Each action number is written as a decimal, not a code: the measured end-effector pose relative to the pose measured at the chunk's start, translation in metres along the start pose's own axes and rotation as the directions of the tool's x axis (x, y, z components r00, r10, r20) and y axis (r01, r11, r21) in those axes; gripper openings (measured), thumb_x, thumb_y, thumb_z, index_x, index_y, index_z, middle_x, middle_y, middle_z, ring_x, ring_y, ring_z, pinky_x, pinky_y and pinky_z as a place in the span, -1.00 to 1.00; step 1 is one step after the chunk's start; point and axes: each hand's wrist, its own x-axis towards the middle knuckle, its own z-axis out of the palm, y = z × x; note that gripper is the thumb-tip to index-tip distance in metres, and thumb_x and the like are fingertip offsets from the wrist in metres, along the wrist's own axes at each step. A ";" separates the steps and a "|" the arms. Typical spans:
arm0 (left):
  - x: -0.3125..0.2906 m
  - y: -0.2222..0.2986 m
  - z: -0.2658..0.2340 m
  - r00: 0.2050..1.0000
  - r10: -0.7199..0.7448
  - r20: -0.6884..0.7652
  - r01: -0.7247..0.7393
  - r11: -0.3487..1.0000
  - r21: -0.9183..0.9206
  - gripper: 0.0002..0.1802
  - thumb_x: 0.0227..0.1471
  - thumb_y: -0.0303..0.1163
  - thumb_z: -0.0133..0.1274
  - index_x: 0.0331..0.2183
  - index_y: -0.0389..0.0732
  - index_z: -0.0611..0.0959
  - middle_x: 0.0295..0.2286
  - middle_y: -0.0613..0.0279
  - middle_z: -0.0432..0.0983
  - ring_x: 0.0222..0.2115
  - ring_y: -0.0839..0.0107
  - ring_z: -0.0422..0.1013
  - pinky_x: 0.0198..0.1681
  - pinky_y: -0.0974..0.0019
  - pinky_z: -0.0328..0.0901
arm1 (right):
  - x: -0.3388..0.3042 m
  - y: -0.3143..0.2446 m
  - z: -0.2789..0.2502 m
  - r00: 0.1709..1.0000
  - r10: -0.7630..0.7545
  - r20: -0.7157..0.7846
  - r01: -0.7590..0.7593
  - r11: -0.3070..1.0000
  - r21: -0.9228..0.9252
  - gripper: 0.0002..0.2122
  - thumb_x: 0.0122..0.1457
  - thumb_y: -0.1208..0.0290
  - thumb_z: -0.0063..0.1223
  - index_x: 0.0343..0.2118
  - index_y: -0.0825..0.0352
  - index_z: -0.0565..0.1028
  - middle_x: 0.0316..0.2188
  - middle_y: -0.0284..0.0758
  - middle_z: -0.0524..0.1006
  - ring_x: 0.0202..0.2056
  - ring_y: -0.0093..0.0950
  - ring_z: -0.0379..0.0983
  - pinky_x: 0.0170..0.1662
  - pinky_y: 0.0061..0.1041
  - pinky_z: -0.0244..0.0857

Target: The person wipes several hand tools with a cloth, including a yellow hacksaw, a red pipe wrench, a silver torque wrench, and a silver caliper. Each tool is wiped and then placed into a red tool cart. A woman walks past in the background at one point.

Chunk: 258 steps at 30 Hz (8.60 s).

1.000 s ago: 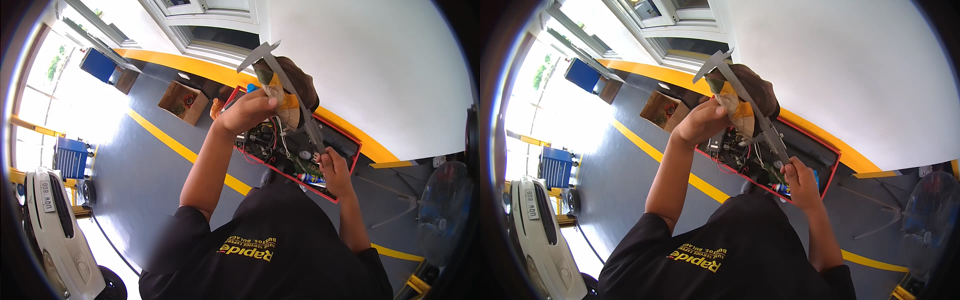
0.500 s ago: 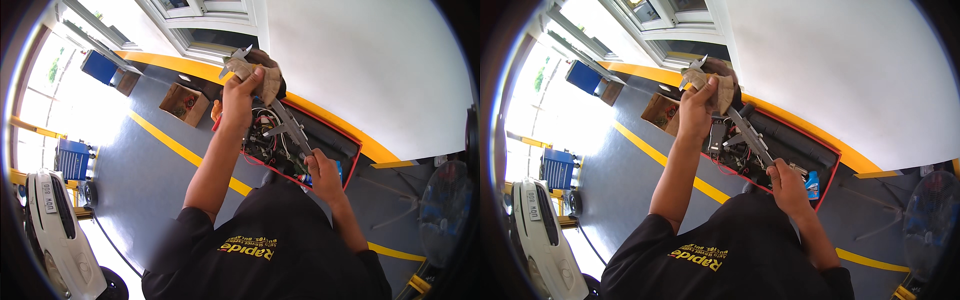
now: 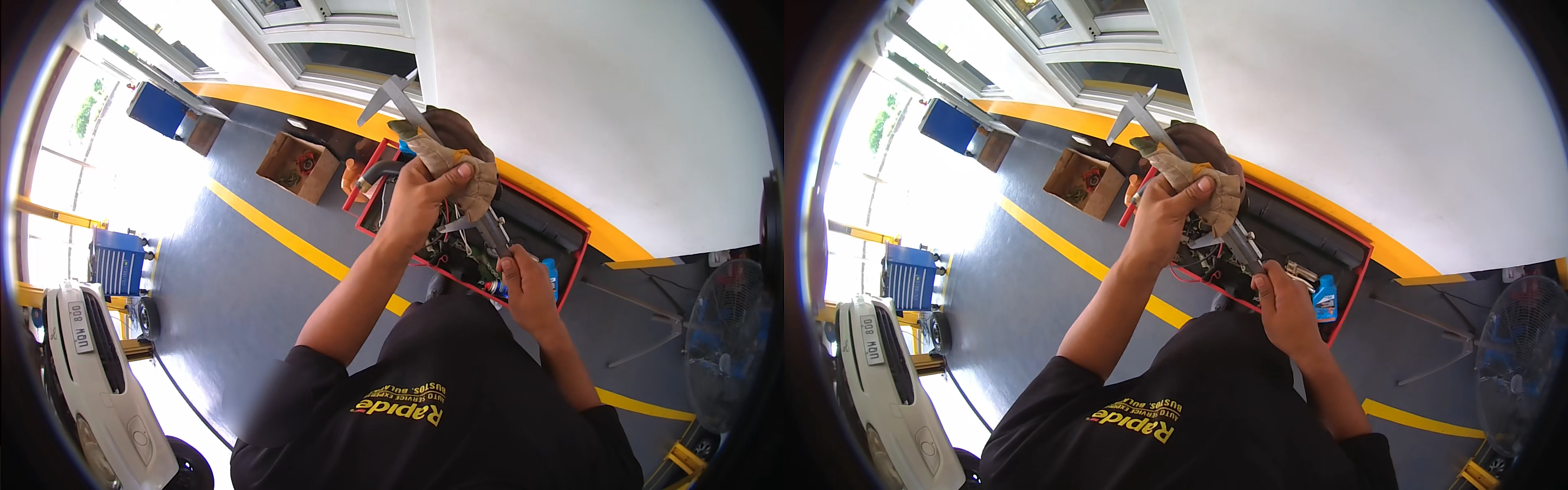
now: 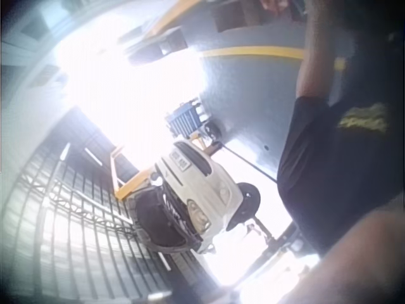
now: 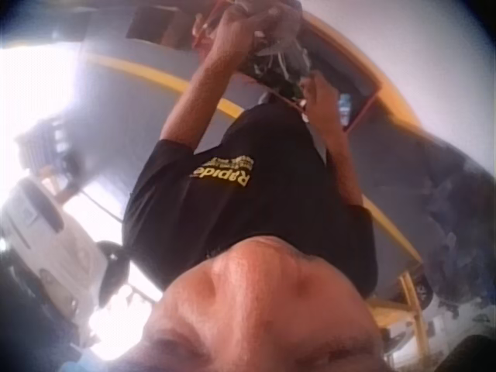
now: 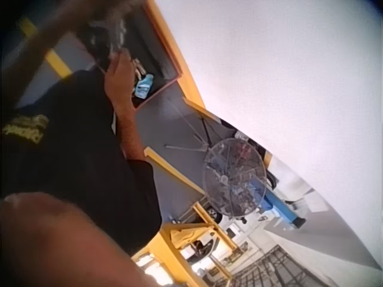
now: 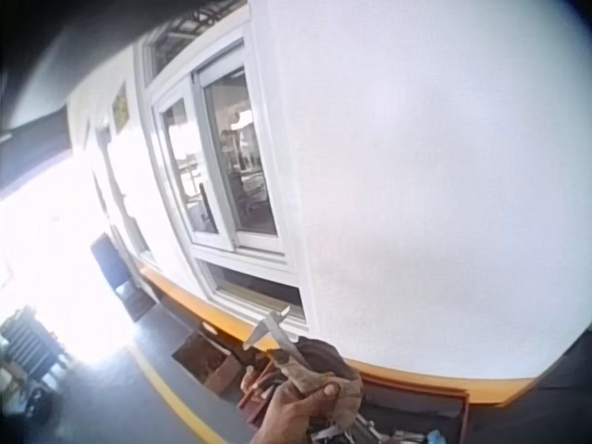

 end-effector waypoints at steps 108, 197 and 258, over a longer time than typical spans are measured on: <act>-0.068 -0.084 -0.008 0.756 -0.579 0.305 0.587 0.806 0.076 -0.42 0.27 -0.20 0.14 0.17 -0.37 0.47 -0.01 0.13 0.54 -0.01 0.39 0.49 0.09 0.30 0.35 | -0.009 0.028 -0.058 0.995 -0.098 0.003 0.098 0.995 -0.008 -0.73 0.21 0.27 0.27 -0.15 0.32 0.53 -0.25 -0.24 0.61 -0.32 -0.37 0.58 -0.22 -0.36 0.43; -0.098 -0.066 0.084 0.886 -0.066 0.458 0.036 0.997 0.075 -0.44 0.45 -0.07 -0.21 -0.25 -0.43 0.58 -0.47 0.09 0.56 -0.46 0.37 0.50 -0.31 0.32 0.41 | -0.038 0.037 -0.051 0.833 0.415 -0.366 0.269 0.274 0.923 -0.49 0.48 0.12 -0.18 0.35 0.29 0.19 0.26 -0.15 0.37 0.21 -0.25 0.37 0.25 -0.19 0.32; -0.087 -0.036 0.070 0.521 0.103 0.847 -0.769 0.487 0.414 -0.31 -0.09 -0.54 0.24 0.15 -0.34 0.52 -0.34 0.12 0.58 -0.45 0.19 0.38 -0.31 0.15 0.36 | -0.051 0.079 -0.111 0.534 0.637 -0.557 0.505 0.288 0.814 -0.77 0.45 0.25 -0.11 -0.11 0.35 0.43 -0.34 -0.25 0.52 -0.29 -0.38 0.50 -0.22 -0.34 0.43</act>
